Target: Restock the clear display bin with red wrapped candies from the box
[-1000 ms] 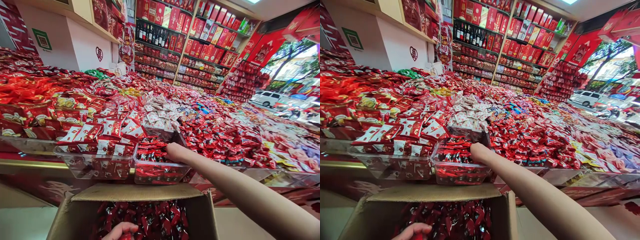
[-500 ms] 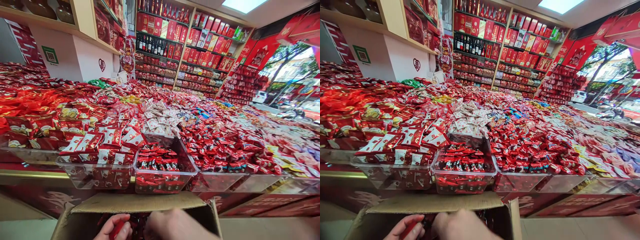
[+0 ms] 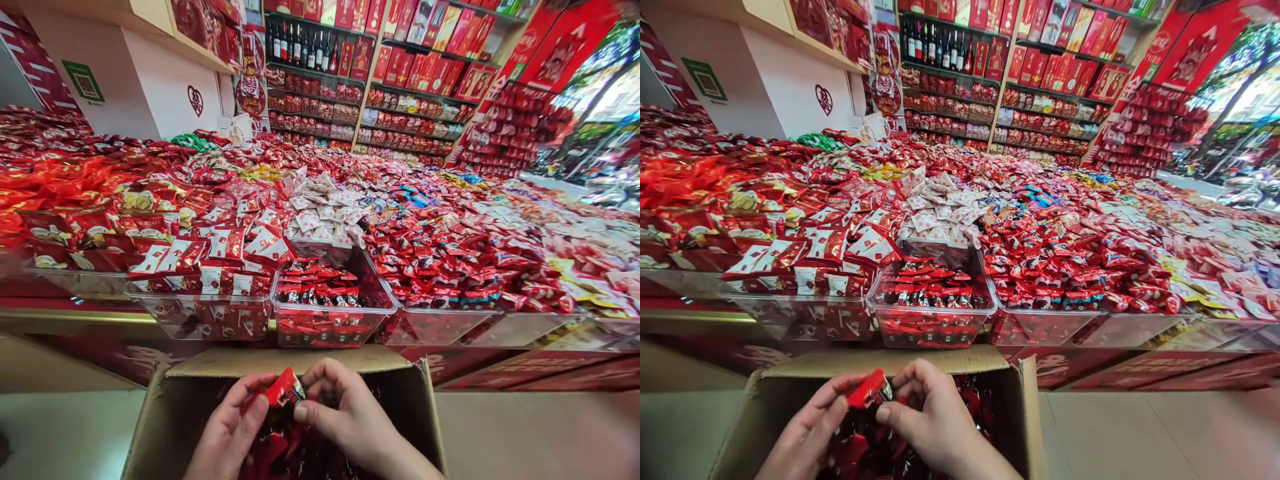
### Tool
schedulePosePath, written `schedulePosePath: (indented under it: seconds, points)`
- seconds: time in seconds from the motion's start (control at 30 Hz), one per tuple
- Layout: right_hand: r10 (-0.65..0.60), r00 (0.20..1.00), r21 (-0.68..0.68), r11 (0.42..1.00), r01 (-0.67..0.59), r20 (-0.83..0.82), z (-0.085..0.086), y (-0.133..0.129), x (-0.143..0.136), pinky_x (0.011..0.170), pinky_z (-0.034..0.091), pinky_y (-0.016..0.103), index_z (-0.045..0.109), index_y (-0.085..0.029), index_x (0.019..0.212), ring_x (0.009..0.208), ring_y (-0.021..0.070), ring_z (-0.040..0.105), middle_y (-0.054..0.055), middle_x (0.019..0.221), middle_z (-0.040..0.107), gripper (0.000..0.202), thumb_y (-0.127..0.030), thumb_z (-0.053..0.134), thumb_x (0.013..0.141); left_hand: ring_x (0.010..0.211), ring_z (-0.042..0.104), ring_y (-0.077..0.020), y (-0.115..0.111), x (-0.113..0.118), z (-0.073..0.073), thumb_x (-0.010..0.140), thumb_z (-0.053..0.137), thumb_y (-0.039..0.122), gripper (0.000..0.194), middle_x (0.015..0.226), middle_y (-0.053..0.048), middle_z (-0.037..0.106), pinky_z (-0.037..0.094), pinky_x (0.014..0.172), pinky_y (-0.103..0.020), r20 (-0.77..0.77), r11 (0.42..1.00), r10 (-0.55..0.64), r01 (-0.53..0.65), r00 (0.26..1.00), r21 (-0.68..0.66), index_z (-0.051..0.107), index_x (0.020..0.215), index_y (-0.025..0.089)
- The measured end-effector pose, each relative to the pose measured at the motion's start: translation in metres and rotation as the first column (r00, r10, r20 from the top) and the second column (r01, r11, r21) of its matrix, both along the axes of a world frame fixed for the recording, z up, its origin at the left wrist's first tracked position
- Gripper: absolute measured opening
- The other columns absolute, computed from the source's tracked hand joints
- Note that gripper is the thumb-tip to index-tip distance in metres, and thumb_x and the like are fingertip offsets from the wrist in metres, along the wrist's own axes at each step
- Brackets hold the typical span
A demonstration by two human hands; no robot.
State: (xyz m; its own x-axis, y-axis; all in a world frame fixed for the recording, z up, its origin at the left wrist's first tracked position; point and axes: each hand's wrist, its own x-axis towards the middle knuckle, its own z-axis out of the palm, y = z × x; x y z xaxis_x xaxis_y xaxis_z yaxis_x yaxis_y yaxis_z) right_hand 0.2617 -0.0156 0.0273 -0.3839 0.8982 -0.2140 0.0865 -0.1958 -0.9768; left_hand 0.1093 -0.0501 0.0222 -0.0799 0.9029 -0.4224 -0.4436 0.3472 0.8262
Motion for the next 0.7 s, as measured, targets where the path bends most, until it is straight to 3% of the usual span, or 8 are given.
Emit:
schedulePosePath:
  seconds: [0.17, 0.37, 0.43, 0.5, 0.53, 0.6, 0.67, 0.7]
  points:
    - [0.021, 0.998, -0.038, 0.999, -0.024, -0.064, -0.004, -0.001, -0.002, 0.060, 0.040, 0.021, 0.055, -0.014, 0.081, 0.061, 0.0095, 0.052, -0.001, 0.066, 0.058, 0.025, -0.025, 0.069, 0.062, 0.064, 0.057, -0.0114, 0.003, 0.002, -0.004, 0.064, 0.069, 0.038, 0.023, 0.069, 0.003, 0.069, 0.048, 0.061, -0.017, -0.091, 0.992, -0.122, 0.125, 0.988, 0.029, 0.070, 0.081, 0.021]
    - [-0.001, 0.991, -0.085, 0.996, -0.011, -0.134, -0.012, -0.003, -0.006, 0.049, 0.034, 0.018, 0.053, -0.013, 0.075, 0.051, 0.0063, 0.043, -0.002, 0.060, 0.053, 0.023, -0.032, 0.064, 0.067, 0.066, 0.057, -0.0112, 0.007, 0.001, -0.006, 0.062, 0.071, 0.038, 0.022, 0.064, 0.006, 0.067, 0.046, 0.059, -0.014, -0.159, 0.994, -0.059, 0.074, 0.985, 0.085, 0.071, 0.079, 0.024]
    - [-0.010, 0.996, -0.039, 0.999, 0.006, -0.086, -0.012, -0.004, -0.005, 0.048, 0.034, 0.019, 0.051, -0.014, 0.070, 0.050, 0.0068, 0.043, -0.002, 0.058, 0.053, 0.021, -0.032, 0.062, 0.068, 0.068, 0.058, -0.0122, 0.007, -0.001, -0.010, 0.061, 0.072, 0.039, 0.022, 0.066, 0.005, 0.068, 0.047, 0.061, -0.014, -0.178, 0.991, -0.073, 0.092, 0.981, 0.098, 0.071, 0.078, 0.024]
    - [-0.028, 0.998, 0.148, 0.989, 0.019, 0.059, -0.012, -0.005, -0.005, 0.049, 0.036, 0.020, 0.053, -0.015, 0.069, 0.051, 0.0090, 0.046, 0.001, 0.059, 0.056, 0.017, -0.031, 0.058, 0.071, 0.068, 0.059, -0.0132, 0.007, -0.002, -0.015, 0.060, 0.071, 0.040, 0.024, 0.069, 0.004, 0.069, 0.048, 0.063, -0.017, -0.184, 0.988, -0.105, 0.124, 0.977, 0.093, 0.071, 0.079, 0.024]
    - [-0.061, 0.986, 0.304, 0.953, 0.012, 0.152, -0.013, -0.006, -0.005, 0.051, 0.038, 0.022, 0.055, -0.014, 0.072, 0.054, 0.0110, 0.049, 0.003, 0.062, 0.058, 0.014, -0.028, 0.056, 0.073, 0.067, 0.060, -0.0133, 0.006, -0.003, -0.016, 0.061, 0.071, 0.041, 0.026, 0.070, 0.003, 0.069, 0.048, 0.064, -0.018, -0.173, 0.987, -0.116, 0.132, 0.978, 0.088, 0.070, 0.080, 0.024]
    - [-0.146, 0.946, 0.606, 0.793, -0.064, 0.290, -0.015, -0.008, -0.006, 0.057, 0.041, 0.026, 0.059, -0.014, 0.079, 0.062, 0.0153, 0.053, 0.007, 0.069, 0.062, 0.012, -0.022, 0.051, 0.075, 0.066, 0.060, -0.0133, 0.004, -0.003, -0.019, 0.060, 0.070, 0.044, 0.030, 0.073, 0.004, 0.069, 0.049, 0.065, -0.020, -0.140, 0.989, -0.111, 0.123, 0.984, 0.077, 0.067, 0.083, 0.025]
    - [-0.167, 0.927, 0.750, 0.642, -0.156, 0.336, -0.018, -0.010, -0.008, 0.063, 0.043, 0.029, 0.060, -0.013, 0.086, 0.071, 0.0182, 0.055, 0.010, 0.076, 0.063, 0.016, -0.017, 0.050, 0.074, 0.070, 0.060, -0.0141, 0.003, -0.004, -0.021, 0.060, 0.070, 0.045, 0.031, 0.075, 0.003, 0.069, 0.048, 0.066, -0.019, -0.150, 0.992, -0.096, 0.107, 0.984, 0.069, 0.065, 0.083, 0.024]
    - [-0.137, 0.930, 0.763, 0.619, -0.188, 0.340, -0.019, -0.011, -0.009, 0.065, 0.043, 0.029, 0.060, -0.013, 0.089, 0.074, 0.0189, 0.055, 0.011, 0.079, 0.063, 0.018, -0.017, 0.052, 0.073, 0.075, 0.061, -0.0149, 0.002, -0.004, -0.021, 0.060, 0.071, 0.044, 0.031, 0.077, 0.003, 0.069, 0.048, 0.068, -0.018, -0.169, 0.992, -0.093, 0.105, 0.981, 0.064, 0.065, 0.082, 0.024]
